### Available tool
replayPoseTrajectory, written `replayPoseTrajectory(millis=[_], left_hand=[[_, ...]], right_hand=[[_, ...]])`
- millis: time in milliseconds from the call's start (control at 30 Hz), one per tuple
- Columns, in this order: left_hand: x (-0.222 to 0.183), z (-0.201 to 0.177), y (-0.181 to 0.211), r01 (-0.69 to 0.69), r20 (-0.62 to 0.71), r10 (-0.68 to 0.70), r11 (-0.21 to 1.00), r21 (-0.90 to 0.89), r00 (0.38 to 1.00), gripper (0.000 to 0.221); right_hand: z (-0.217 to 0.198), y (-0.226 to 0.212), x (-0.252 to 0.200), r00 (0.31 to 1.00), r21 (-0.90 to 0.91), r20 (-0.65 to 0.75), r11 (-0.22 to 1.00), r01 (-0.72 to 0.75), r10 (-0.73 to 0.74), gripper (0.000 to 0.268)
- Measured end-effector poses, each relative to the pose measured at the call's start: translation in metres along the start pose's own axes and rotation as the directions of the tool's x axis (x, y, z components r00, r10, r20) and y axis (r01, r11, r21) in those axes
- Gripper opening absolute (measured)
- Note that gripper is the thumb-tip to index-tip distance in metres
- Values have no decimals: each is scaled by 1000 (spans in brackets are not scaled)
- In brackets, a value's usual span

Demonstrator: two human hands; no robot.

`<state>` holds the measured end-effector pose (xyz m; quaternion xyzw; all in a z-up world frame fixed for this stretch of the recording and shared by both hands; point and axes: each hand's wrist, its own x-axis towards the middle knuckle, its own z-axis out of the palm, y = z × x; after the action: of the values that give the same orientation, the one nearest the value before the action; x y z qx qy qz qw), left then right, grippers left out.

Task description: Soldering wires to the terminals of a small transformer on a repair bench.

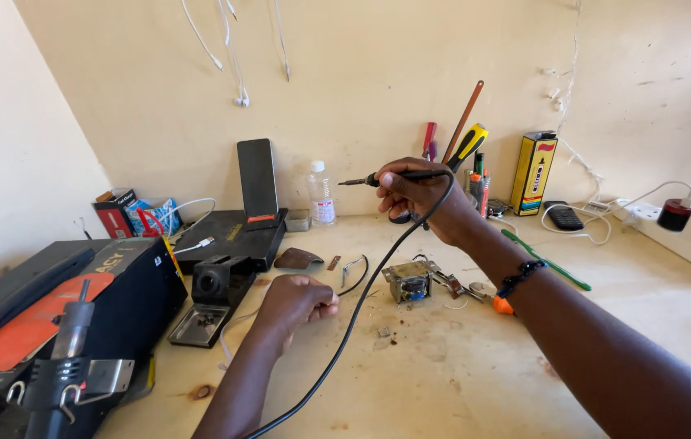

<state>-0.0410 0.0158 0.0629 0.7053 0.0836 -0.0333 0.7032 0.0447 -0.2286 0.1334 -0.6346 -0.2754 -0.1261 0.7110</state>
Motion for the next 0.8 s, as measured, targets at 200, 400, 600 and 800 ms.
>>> replayPoseTrajectory(millis=[200, 400, 600, 800], left_hand=[[4, 3, -4, 18, 71, -14, 998, -59, 997, 20], [26, -2, -10, -40, -66, 33, 992, -121, 997, 13], [67, -14, -38, -48, -235, -3, 976, -212, 972, 21], [57, -11, -27, 14, -150, -32, 993, -115, 988, 48]], right_hand=[[23, 9, 5, 988, -44, -92, 991, -126, 121, 28], [57, 40, 21, 964, -125, -85, 957, -262, 253, 25], [76, 101, 42, 926, -264, -159, 890, -373, 341, 16], [82, 93, 26, 915, -391, -144, 828, -402, 376, 21]])
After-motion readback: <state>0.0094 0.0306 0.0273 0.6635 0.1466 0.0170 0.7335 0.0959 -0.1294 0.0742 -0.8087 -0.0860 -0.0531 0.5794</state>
